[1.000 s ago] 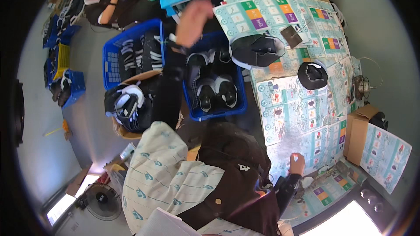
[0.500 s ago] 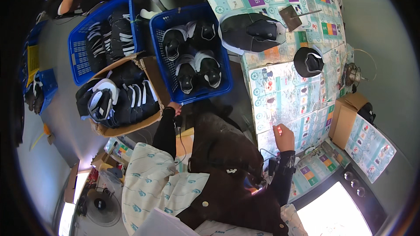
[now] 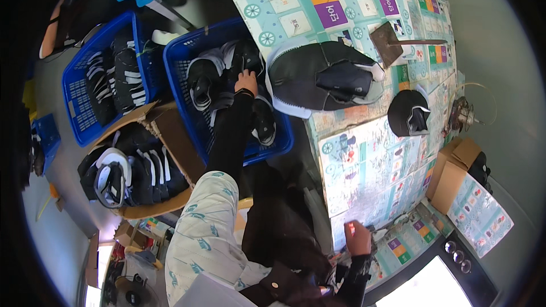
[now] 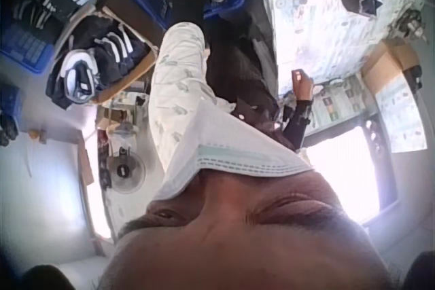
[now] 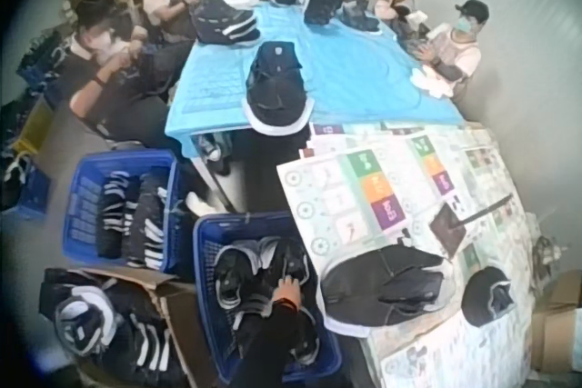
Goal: Using an air compressor tool and hands to process and assemble shoe components at a manufacturing station.
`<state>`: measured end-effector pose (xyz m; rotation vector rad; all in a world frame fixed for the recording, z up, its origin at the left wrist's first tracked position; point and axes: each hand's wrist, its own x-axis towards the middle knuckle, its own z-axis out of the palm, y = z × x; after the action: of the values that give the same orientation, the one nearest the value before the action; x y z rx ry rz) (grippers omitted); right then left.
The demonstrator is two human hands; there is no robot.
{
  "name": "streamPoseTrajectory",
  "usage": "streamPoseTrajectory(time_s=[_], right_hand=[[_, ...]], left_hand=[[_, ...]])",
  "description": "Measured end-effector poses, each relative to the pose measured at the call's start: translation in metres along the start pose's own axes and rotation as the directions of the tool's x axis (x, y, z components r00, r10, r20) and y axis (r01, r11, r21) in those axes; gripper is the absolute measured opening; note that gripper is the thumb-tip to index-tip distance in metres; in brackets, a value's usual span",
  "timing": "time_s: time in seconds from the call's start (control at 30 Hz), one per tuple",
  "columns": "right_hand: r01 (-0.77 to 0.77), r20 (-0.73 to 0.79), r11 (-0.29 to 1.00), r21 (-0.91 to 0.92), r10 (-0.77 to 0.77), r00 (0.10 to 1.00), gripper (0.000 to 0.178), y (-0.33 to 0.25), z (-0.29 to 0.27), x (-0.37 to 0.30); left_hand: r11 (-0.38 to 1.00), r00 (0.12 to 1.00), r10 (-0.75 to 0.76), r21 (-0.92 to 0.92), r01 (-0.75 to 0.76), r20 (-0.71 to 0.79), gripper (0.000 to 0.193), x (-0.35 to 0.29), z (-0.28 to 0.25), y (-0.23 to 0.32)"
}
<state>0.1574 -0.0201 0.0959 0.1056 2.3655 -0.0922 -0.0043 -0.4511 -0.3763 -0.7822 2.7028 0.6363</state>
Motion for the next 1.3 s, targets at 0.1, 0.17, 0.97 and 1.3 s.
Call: streamPoseTrajectory(time_s=[0.1,0.17,0.97,1.3], right_hand=[[0.001,-0.011,0.997,-0.075,-0.002,1.0,0.022,0.009,0.011,0.003],[-0.087,0.005,0.996,-0.008,0.087,0.996,0.021,0.011,0.017,0.005],[0.793,-0.213,0.591,0.147,-0.764,0.609,0.076,-0.029,-0.036,-0.017],[0.613,-0.536,0.786,0.086,-0.482,0.693,0.093,0.106,0.028,-0.031]], left_hand=[[0.999,0.998,0.009,0.05,-0.006,-0.059,0.02,0.024,0.031,-0.001],[0.997,0.999,0.031,0.078,-0.028,-0.038,0.021,0.034,0.043,-0.003],[0.698,0.785,0.584,-0.368,-0.615,-0.204,0.007,-0.302,-0.379,0.048],[0.472,0.613,0.775,-0.504,-0.723,-0.153,0.025,-0.42,-0.255,0.285]])
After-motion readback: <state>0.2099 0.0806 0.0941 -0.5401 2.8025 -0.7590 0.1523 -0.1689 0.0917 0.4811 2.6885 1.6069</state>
